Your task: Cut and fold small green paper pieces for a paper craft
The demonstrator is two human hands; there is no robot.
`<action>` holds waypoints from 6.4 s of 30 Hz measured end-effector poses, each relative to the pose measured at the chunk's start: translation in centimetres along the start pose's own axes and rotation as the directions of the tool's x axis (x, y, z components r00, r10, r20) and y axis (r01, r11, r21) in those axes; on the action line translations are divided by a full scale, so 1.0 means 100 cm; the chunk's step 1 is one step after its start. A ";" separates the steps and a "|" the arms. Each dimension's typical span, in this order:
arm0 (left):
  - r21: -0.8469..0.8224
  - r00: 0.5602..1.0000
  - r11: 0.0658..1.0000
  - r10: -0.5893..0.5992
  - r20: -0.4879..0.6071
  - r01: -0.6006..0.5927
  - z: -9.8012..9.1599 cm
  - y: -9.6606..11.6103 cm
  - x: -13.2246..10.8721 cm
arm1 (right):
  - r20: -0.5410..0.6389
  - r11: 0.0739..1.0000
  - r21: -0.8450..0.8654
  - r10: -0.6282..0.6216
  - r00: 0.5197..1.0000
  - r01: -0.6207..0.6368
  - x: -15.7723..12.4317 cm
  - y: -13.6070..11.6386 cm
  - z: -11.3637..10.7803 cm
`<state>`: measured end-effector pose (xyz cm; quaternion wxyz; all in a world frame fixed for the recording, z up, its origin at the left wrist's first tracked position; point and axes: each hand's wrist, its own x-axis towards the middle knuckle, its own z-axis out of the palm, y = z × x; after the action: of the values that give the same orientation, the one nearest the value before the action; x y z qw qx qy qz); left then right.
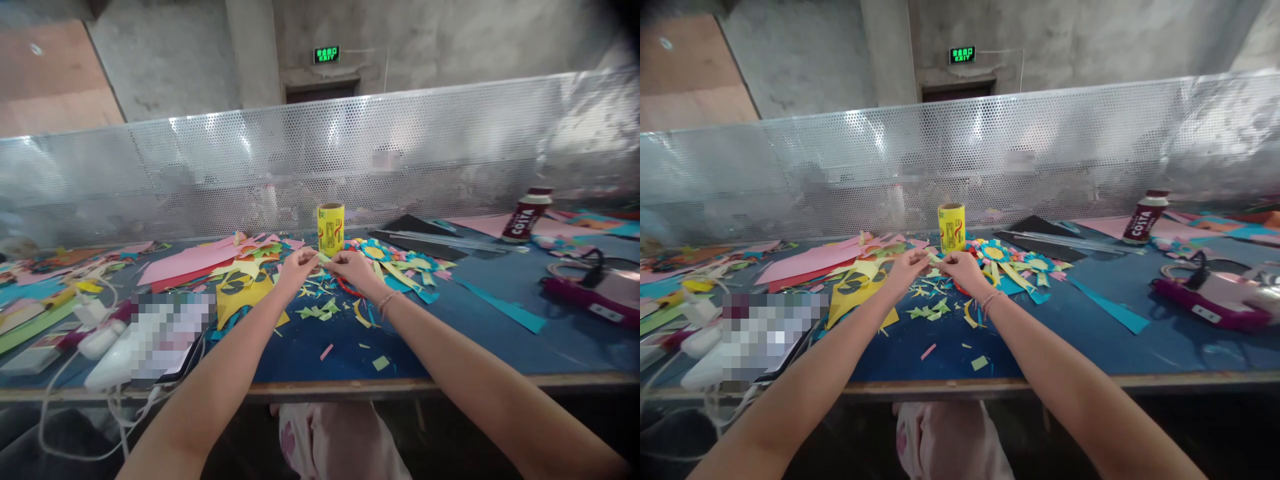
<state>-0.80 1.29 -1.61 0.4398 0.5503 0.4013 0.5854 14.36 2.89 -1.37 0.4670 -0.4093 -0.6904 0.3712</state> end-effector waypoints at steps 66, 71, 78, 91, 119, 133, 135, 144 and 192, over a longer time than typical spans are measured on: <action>-0.135 0.999 0.990 -0.036 -0.016 0.034 0.003 0.006 -0.005 | 0.056 0.965 0.261 -0.055 0.997 0.039 0.003 0.003 0.002; -0.171 0.999 0.985 -0.039 -0.012 0.036 0.003 0.004 -0.004 | 0.049 0.969 0.244 -0.052 0.997 0.039 0.002 -0.001 0.002; -0.161 0.998 0.985 -0.062 -0.003 0.061 0.001 0.002 -0.002 | 0.054 0.979 0.183 -0.103 0.993 0.092 0.002 0.002 0.001; -0.119 0.994 0.988 -0.101 -0.030 0.097 0.001 0.004 -0.004 | 0.033 0.984 0.127 -0.133 0.991 0.128 0.003 0.001 0.000; -0.061 0.999 0.997 -0.043 -0.023 0.041 0.001 0.005 -0.006 | 0.046 0.982 0.049 -0.185 0.982 0.183 0.006 0.009 0.001; 0.011 0.999 0.999 -0.037 0.010 0.037 0.005 0.005 -0.007 | 0.021 0.951 -0.189 -0.247 0.969 0.246 0.002 0.002 -0.001; 0.007 0.999 0.999 -0.037 0.005 0.037 0.005 0.005 -0.007 | 0.013 0.946 -0.208 -0.250 0.968 0.247 0.001 0.001 -0.001; -0.021 0.999 0.999 -0.046 0.004 0.046 0.004 0.001 -0.004 | 0.007 0.959 -0.153 -0.242 0.970 0.241 0.001 0.000 -0.001; 0.379 0.995 0.920 0.084 0.048 -0.096 0.000 0.007 -0.007 | 0.073 0.822 -0.447 -0.359 0.930 0.352 -0.003 -0.006 -0.005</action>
<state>-0.86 0.38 -1.11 0.3035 0.6520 0.4749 0.5072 14.73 2.47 -0.76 0.4248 -0.3733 -0.8182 0.1037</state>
